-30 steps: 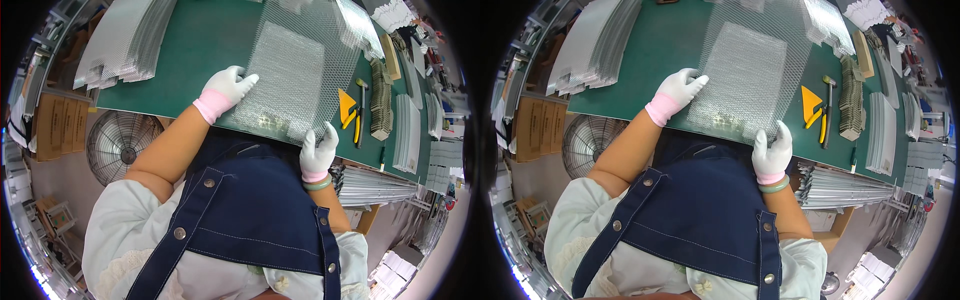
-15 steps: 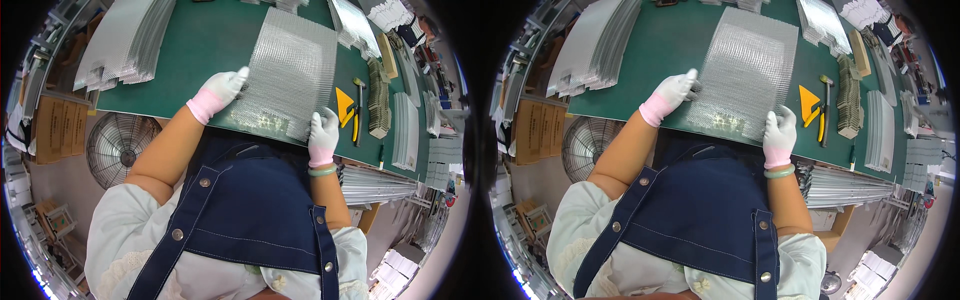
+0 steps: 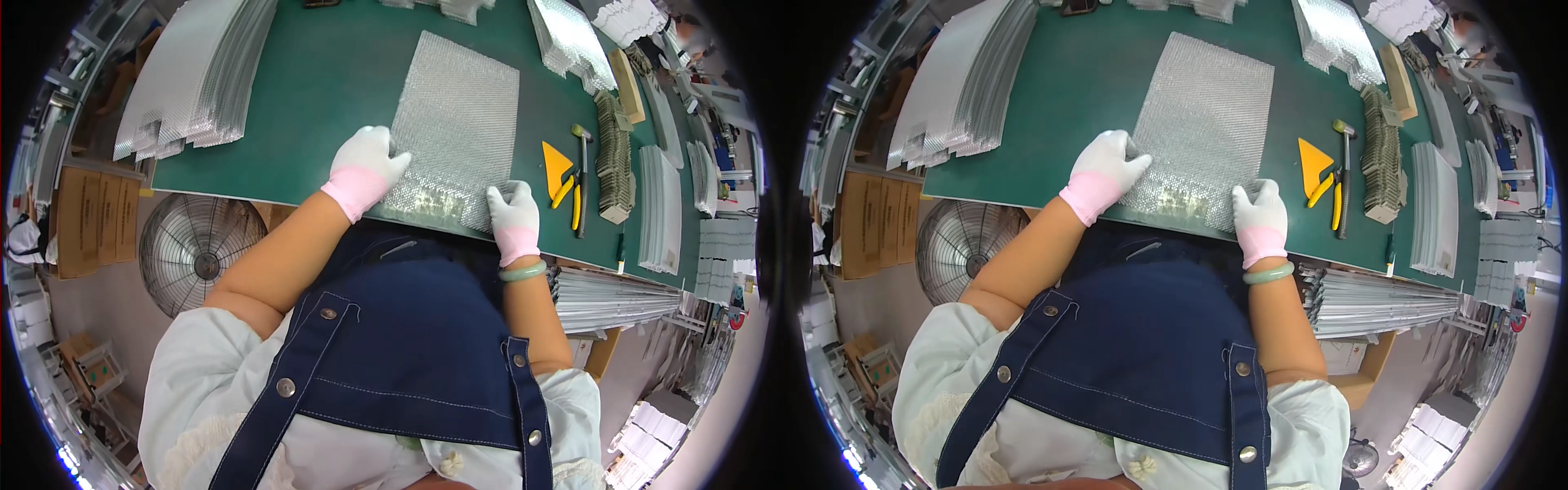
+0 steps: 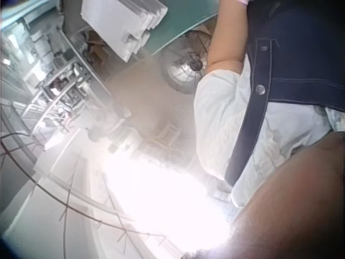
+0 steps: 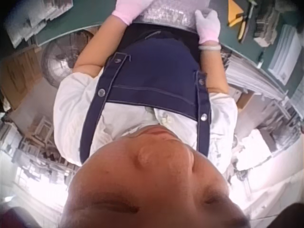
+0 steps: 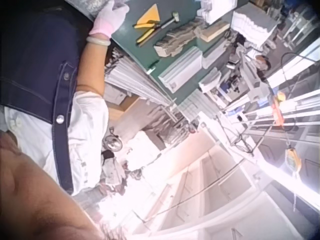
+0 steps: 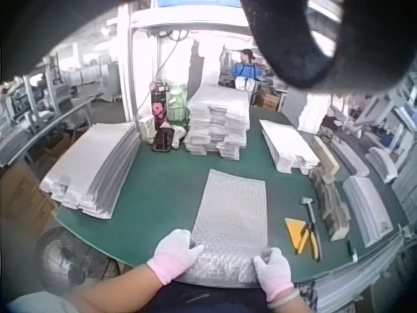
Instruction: The person assembles metal frames by placing a mesh sheet on a workbench, inserting a plastic insert, and attaching white metal strips to the edges. They use a hammer to secure the strips and a caliper to measure the assembled frame. The process is repeated for multiple units, with finished frames stacked on the table.
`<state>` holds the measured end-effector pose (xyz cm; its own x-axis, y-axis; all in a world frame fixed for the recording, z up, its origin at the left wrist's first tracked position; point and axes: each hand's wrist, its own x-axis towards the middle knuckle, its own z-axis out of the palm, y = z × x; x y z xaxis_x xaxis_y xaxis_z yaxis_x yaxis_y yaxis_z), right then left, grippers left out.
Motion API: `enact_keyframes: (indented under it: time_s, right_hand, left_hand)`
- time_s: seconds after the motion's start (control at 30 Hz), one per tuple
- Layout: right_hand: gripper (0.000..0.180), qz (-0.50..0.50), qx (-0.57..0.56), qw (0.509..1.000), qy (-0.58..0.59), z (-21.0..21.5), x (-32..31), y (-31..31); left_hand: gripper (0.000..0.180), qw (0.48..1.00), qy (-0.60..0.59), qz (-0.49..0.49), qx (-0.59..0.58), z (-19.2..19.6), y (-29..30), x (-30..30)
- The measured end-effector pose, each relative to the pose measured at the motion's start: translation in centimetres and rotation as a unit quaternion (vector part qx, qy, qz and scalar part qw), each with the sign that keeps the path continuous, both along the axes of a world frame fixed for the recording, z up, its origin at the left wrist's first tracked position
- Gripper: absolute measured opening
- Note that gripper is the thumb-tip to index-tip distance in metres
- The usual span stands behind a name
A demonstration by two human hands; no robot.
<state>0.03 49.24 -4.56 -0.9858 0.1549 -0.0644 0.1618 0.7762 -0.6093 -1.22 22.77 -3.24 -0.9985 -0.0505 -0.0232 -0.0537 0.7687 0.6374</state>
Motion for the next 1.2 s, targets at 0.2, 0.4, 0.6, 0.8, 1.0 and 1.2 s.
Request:
enact_keyframes:
  time_s: [0.2, 0.4, 0.6, 0.8, 1.0, 1.2]
  right_hand:
    - [0.046, 0.004, 0.026, 0.999, -0.028, 0.6, -0.3, -0.1]
    - [0.048, 0.021, 0.048, 0.998, -0.035, 1.2, -0.7, 0.0]
    - [0.038, 0.142, 0.259, 0.919, 0.262, 2.3, 0.2, -1.3]
    - [0.031, 0.22, 0.233, 0.902, 0.289, -0.3, 0.5, -0.8]
    - [0.032, 0.223, 0.338, 0.854, 0.328, 2.0, 0.6, -2.2]
    - [0.033, 0.449, 0.182, 0.825, 0.29, 1.3, -0.8, -1.2]
  left_hand:
    - [0.037, 0.999, -0.028, 0.0, -0.026, 0.2, 0.0, -0.5]
    - [0.04, 0.994, 0.001, 0.04, -0.103, -0.3, 0.7, -0.3]
    - [0.033, 0.93, 0.201, -0.215, -0.219, -1.4, 0.2, -0.8]
    - [0.054, 0.937, 0.218, -0.217, -0.164, -1.8, -0.2, 0.3]
    - [0.051, 0.907, 0.235, -0.238, -0.256, -0.5, 0.5, 0.3]
    - [0.026, 0.858, 0.264, -0.408, -0.165, -1.1, 0.3, -1.0]
